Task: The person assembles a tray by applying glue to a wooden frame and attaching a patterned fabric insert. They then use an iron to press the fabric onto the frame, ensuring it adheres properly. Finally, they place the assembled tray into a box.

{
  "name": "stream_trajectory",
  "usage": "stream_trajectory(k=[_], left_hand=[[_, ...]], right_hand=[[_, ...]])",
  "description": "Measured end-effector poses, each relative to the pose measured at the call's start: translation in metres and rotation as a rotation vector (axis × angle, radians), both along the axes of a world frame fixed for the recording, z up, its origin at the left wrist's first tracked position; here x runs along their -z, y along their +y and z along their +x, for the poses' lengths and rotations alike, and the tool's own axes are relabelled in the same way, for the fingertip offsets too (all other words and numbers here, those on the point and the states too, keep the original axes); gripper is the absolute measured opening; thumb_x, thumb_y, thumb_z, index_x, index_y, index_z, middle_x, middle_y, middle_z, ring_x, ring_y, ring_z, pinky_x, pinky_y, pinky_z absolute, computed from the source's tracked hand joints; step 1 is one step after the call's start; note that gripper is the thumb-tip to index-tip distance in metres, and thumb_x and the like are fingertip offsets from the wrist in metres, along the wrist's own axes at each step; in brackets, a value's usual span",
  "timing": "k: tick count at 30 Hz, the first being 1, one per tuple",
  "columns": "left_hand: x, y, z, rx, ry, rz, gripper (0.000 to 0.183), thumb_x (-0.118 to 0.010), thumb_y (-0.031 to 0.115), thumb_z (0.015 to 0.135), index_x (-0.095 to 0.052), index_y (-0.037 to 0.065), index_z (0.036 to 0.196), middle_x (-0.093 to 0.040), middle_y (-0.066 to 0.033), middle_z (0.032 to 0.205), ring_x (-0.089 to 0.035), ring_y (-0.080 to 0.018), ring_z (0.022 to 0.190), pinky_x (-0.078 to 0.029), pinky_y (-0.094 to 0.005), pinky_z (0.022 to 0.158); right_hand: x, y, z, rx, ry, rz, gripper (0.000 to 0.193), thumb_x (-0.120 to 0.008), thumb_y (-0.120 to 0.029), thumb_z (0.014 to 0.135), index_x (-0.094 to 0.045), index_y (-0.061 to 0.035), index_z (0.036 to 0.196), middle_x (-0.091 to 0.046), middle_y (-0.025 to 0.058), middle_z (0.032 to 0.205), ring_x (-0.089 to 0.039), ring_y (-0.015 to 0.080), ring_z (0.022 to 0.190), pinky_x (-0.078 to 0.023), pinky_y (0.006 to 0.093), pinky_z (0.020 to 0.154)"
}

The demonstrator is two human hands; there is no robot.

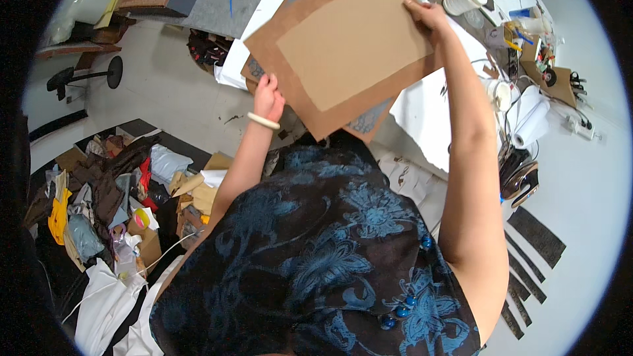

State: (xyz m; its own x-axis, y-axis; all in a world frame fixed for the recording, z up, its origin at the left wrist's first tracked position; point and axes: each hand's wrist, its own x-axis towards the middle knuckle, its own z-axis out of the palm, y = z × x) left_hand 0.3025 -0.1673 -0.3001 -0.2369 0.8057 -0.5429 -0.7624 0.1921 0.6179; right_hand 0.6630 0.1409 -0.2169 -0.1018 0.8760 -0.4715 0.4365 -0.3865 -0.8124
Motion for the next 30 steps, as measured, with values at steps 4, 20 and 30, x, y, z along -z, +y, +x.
stream_trajectory(k=[4, 20, 30], left_hand=[[0.026, -0.009, 0.025, 0.003, 0.025, -0.248, 0.029, -0.051, 0.019, 0.11, -0.049, 0.009, 0.137, -0.058, -0.0063, 0.138, -0.059, -0.0241, 0.124, -0.051, -0.0477, 0.099], [0.034, -0.037, 0.036, 0.064, 0.306, -0.547, 0.016, -0.059, 0.022, 0.107, -0.054, 0.008, 0.103, -0.069, -0.0033, 0.09, -0.066, -0.0118, 0.073, -0.055, -0.0287, 0.063], [0.042, -0.03, 0.049, 0.025, 0.261, -0.596, 0.019, -0.059, 0.027, 0.107, -0.055, 0.009, 0.106, -0.068, -0.0036, 0.098, -0.065, -0.0135, 0.082, -0.054, -0.0329, 0.071]], right_hand=[[0.084, 0.034, -0.006, -0.037, -0.383, 0.187, 0.05, -0.081, -0.048, 0.085, -0.076, -0.0014, 0.104, -0.076, 0.011, 0.096, -0.072, 0.0228, 0.08, -0.057, 0.0373, 0.077], [0.126, 0.165, -0.24, -0.203, -0.28, 0.806, 0.014, -0.065, -0.014, 0.089, -0.074, -0.0063, 0.097, -0.074, 0.0176, 0.088, -0.071, 0.0391, 0.087, -0.056, 0.0468, 0.083], [0.097, 0.175, -0.112, 0.096, -0.568, 0.918, 0.051, -0.077, -0.025, 0.084, -0.065, -0.0058, 0.13, -0.066, 0.0229, 0.12, -0.061, 0.0413, 0.112, -0.05, 0.0475, 0.097]])
